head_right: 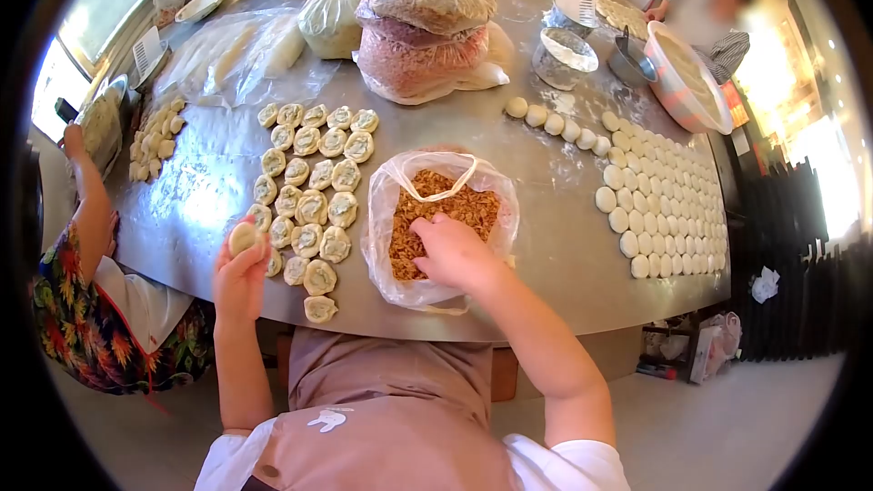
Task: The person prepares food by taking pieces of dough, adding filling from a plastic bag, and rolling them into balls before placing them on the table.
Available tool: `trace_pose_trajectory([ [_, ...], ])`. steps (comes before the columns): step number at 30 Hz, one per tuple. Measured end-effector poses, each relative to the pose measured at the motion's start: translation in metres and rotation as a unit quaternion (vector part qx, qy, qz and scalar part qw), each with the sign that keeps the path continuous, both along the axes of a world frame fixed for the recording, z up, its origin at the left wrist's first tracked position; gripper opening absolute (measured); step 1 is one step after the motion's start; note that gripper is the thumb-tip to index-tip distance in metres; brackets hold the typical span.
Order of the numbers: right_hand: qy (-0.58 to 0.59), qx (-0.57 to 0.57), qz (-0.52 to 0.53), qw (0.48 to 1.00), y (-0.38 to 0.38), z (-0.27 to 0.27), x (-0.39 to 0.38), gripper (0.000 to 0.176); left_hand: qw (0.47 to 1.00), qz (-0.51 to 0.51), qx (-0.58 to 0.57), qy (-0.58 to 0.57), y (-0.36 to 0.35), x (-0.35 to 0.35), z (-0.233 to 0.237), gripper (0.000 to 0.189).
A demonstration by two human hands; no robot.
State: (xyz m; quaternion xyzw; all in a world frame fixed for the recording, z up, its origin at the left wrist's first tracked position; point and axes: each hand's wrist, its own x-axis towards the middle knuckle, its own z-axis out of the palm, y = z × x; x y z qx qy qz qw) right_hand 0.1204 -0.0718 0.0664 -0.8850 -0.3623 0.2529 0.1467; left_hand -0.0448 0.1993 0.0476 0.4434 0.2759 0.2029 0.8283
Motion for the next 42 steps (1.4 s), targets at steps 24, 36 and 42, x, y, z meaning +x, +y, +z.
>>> trace_pose_trajectory([
  [24,-0.038,0.22,-0.097,0.97,-0.015,0.026,0.011,0.029,0.926,-0.253,-0.278,0.043,-0.16,0.11,-0.011,0.039],
  [36,-0.039,0.279,-0.132,0.95,-0.015,0.016,-0.002,0.022,0.941,-0.229,-0.244,0.047,-0.164,0.11,-0.014,0.027],
  [42,0.011,0.314,-0.204,0.927,-0.031,0.003,0.01,0.021,0.93,-0.2,-0.308,0.025,-0.153,0.108,-0.007,0.027],
])
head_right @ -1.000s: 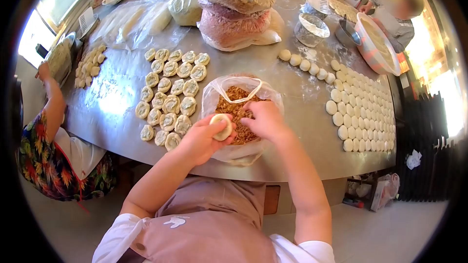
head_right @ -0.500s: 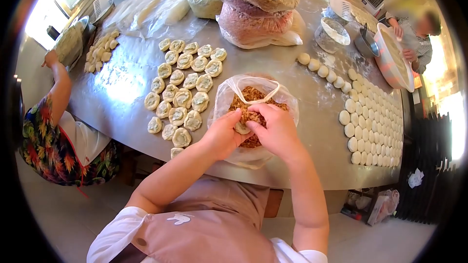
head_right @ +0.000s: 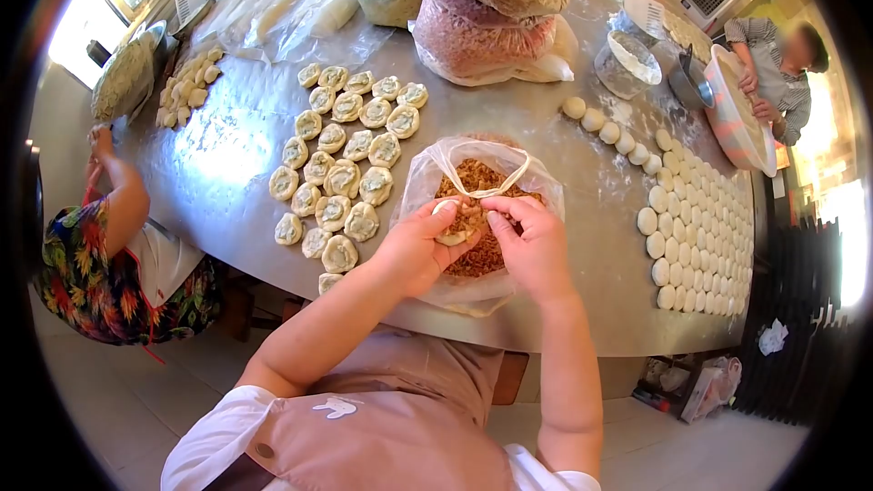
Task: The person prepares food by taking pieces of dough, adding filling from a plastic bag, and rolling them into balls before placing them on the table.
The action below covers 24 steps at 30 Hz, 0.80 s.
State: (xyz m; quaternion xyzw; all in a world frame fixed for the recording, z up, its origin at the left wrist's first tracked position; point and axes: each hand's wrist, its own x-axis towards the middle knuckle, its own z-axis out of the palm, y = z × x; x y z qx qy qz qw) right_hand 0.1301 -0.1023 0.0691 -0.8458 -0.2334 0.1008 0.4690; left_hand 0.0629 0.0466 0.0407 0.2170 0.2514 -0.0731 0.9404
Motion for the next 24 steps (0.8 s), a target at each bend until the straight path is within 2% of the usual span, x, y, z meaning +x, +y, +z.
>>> trace_pose_trajectory([
  [3,-0.132,-0.061,-0.003,0.989,0.003,-0.003,-0.002,0.022,0.999,-0.006,-0.032,-0.023,0.003,-0.001,-0.007,0.027],
  [6,-0.096,-0.047,0.033,0.994,0.01,0.019,-0.014,0.023,0.999,-0.016,-0.027,-0.033,0.003,-0.001,-0.009,0.027],
  [9,-0.103,-0.078,0.049,0.99,0.013,0.016,-0.019,0.025,1.0,-0.015,-0.003,-0.016,-0.001,-0.002,-0.005,0.027],
  [12,-0.177,-0.07,0.057,0.98,0.015,0.007,-0.021,0.023,0.999,-0.026,0.004,-0.031,-0.006,-0.003,-0.008,0.026],
  [15,-0.195,-0.056,0.056,0.978,0.018,0.001,-0.021,0.024,0.999,-0.031,-0.001,-0.04,-0.005,-0.004,-0.012,0.026],
  [18,-0.035,0.075,-0.03,0.996,0.023,0.003,-0.03,0.026,1.0,-0.016,0.007,-0.023,-0.002,-0.003,-0.015,0.024],
  [21,-0.116,0.034,-0.035,0.992,0.018,0.007,-0.032,0.027,1.0,-0.008,0.003,-0.022,0.002,-0.003,-0.015,0.022],
  [24,-0.211,-0.056,0.035,0.975,0.018,0.018,-0.035,0.023,1.0,-0.009,-0.007,-0.017,0.0,-0.004,-0.013,0.021],
])
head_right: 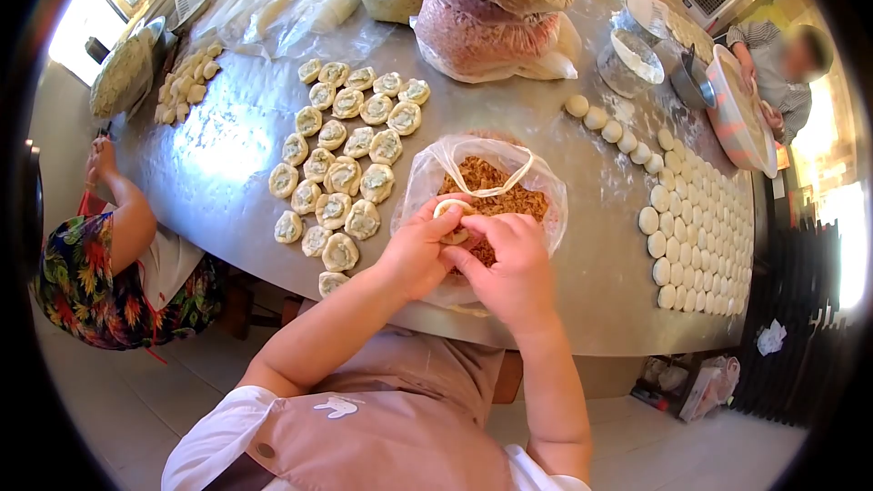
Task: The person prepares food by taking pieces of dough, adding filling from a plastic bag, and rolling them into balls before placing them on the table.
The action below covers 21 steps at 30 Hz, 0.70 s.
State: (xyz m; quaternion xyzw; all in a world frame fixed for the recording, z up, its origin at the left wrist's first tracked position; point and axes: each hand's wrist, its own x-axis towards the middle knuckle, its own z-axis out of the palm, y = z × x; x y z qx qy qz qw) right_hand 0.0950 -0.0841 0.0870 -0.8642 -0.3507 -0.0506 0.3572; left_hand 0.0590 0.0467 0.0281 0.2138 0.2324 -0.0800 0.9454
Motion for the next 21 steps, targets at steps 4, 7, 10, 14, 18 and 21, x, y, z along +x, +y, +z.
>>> trace_pose_trajectory([
  [4,0.019,0.037,-0.036,0.998,0.002,-0.013,0.001,0.019,0.999,0.018,-0.044,-0.007,-0.003,-0.002,0.007,0.021],
  [7,0.1,0.082,-0.066,0.989,0.002,-0.017,0.002,0.015,0.998,0.003,-0.045,-0.031,0.002,-0.006,0.013,0.021],
  [10,0.19,0.099,-0.084,0.973,0.003,-0.011,0.004,0.014,0.998,-0.024,-0.03,-0.056,0.003,-0.008,0.012,0.022],
  [14,0.197,0.083,-0.05,0.976,0.003,-0.001,0.002,0.019,0.998,-0.029,-0.013,-0.052,0.002,-0.01,0.011,0.023],
  [18,0.078,0.087,-0.021,0.993,-0.013,-0.016,0.007,0.041,0.997,-0.043,-0.038,-0.042,0.011,-0.01,0.013,0.023],
  [21,-0.002,0.008,0.031,0.999,-0.012,-0.004,0.003,0.065,0.994,-0.082,-0.059,-0.031,0.013,-0.014,0.031,0.023],
])
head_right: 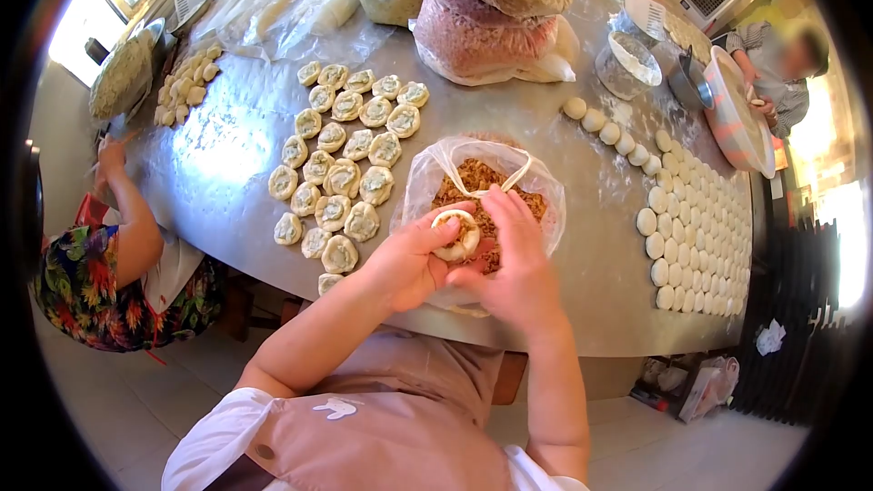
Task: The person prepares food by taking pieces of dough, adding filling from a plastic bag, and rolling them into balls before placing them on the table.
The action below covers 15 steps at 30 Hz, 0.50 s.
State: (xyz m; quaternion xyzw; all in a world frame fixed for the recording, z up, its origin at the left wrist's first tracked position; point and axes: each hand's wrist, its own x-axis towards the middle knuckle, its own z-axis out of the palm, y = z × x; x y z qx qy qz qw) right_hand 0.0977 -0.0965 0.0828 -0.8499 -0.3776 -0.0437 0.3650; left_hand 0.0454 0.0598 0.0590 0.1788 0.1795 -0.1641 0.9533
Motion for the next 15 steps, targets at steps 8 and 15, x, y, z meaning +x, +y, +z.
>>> trace_pose_trajectory([
  [8,-0.137,-0.024,0.05,0.989,0.015,-0.02,-0.006,0.065,0.982,-0.082,-0.036,-0.166,0.008,-0.01,-0.026,0.029],
  [15,-0.048,0.132,-0.01,0.99,0.022,-0.016,-0.012,0.022,0.997,-0.015,-0.073,0.003,-0.012,-0.011,0.02,0.029],
])
